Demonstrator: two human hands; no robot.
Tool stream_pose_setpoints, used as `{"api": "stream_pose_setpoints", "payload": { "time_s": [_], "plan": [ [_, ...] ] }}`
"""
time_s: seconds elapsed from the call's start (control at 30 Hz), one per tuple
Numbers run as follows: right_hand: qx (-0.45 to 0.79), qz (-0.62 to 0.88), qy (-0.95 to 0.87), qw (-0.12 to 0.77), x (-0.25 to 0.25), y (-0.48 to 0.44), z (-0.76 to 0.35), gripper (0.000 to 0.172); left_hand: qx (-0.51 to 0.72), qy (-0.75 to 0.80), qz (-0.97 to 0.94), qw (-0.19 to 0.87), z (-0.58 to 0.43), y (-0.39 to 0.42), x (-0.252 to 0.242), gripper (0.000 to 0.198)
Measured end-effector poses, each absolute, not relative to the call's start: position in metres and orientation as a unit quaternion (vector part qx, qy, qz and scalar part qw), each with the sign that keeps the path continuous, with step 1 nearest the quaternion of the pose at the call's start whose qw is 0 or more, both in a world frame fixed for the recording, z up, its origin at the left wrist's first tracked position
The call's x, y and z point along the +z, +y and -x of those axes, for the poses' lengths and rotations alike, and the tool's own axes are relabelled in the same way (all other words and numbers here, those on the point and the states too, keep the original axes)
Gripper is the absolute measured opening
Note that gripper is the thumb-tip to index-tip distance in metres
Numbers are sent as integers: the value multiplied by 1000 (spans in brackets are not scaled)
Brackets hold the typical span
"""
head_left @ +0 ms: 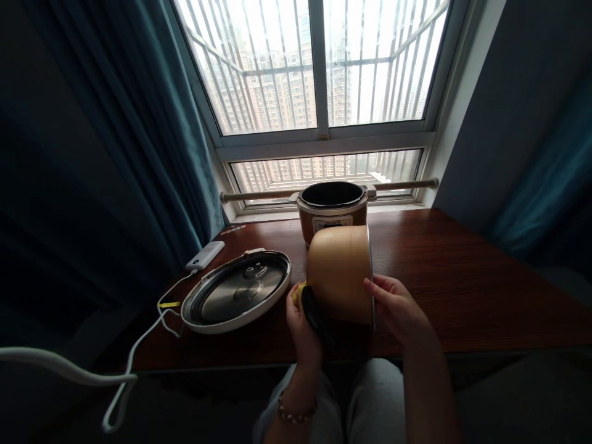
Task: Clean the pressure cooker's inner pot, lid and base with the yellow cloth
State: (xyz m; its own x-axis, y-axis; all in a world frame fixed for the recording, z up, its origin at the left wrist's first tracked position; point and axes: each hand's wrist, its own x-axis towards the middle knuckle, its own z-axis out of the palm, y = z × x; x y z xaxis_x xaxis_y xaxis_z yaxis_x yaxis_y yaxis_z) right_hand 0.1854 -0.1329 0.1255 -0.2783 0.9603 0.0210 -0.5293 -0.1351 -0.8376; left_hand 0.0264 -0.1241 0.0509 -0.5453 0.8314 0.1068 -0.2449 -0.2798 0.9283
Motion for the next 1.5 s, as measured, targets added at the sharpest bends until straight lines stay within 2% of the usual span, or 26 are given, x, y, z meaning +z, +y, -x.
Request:
{"api": "stream_pose_setpoints", "payload": {
  "time_s": [0.1,0.17,0.33,0.43,0.57,0.67,0.77,0.87,1.0,1.13,1.3,1.5],
  "plan": [
    [698,274,-378,543,126,-133,-182,30,727,502,-311,350,-29,-128,54,41],
    [698,274,-376,545,129,-135,-178,31,726,529,-317,302,-32,-133,60,38],
    [699,280,-353,554,139,-144,-167,31,720,520,-452,85,-37,-149,66,31],
    [699,277,-341,564,143,-147,-158,30,640,446,-623,-53,-42,-156,60,38],
    [677,290,-340,585,147,-142,-152,30,509,368,-770,-113,-51,-158,56,46],
    [672,294,-334,592,147,-136,-155,34,503,391,-764,-106,-50,-153,57,44],
    [679,291,-330,587,143,-131,-160,37,603,485,-632,-45,-41,-147,62,39],
    [689,281,-353,567,136,-131,-166,35,696,536,-470,88,-31,-142,67,33],
    [700,296,-421,494,128,-133,-179,38,751,496,-333,281,-22,-135,65,34],
    [695,309,-485,431,122,-135,-189,36,756,461,-258,386,-20,-129,54,38],
    [667,317,-491,462,120,-133,-188,32,742,481,-261,386,-22,-129,54,36],
    [671,321,-462,483,131,-142,-179,32,736,541,-318,253,-25,-140,64,33]
  ]
}}
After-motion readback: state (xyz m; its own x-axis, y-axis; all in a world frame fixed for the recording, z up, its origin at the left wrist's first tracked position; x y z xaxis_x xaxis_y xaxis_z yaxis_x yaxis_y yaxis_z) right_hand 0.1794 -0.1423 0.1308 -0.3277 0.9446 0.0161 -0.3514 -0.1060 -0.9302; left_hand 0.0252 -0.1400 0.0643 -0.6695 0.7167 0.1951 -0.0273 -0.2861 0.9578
